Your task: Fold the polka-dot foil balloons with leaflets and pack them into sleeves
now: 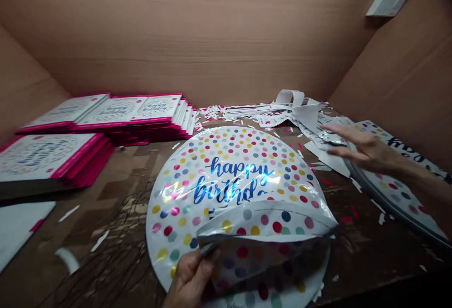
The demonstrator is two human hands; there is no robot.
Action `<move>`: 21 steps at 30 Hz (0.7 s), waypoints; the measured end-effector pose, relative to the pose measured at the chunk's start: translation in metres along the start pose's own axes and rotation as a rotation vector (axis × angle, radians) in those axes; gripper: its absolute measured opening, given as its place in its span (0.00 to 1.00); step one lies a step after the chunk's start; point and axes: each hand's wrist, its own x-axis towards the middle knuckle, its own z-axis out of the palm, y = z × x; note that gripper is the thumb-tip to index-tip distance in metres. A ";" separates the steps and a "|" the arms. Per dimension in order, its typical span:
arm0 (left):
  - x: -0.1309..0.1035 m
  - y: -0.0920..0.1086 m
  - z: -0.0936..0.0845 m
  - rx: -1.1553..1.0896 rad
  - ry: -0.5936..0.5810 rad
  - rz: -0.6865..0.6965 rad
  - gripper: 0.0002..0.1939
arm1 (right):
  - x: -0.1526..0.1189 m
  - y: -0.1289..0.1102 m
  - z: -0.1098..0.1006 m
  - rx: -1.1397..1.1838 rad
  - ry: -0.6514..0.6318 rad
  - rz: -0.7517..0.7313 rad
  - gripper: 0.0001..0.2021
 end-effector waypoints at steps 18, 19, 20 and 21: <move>-0.038 0.023 0.011 0.209 -0.326 0.436 0.24 | -0.140 -0.088 0.079 0.228 -0.244 -0.308 0.22; -0.033 0.025 0.012 0.117 -0.256 0.322 0.24 | -0.135 -0.089 0.082 0.266 -0.208 -0.276 0.18; -0.026 0.028 0.013 0.025 -0.180 0.204 0.23 | -0.129 -0.090 0.086 0.300 -0.162 -0.223 0.15; -0.020 0.032 0.014 -0.059 -0.103 0.085 0.22 | -0.122 -0.092 0.090 0.320 -0.116 -0.151 0.14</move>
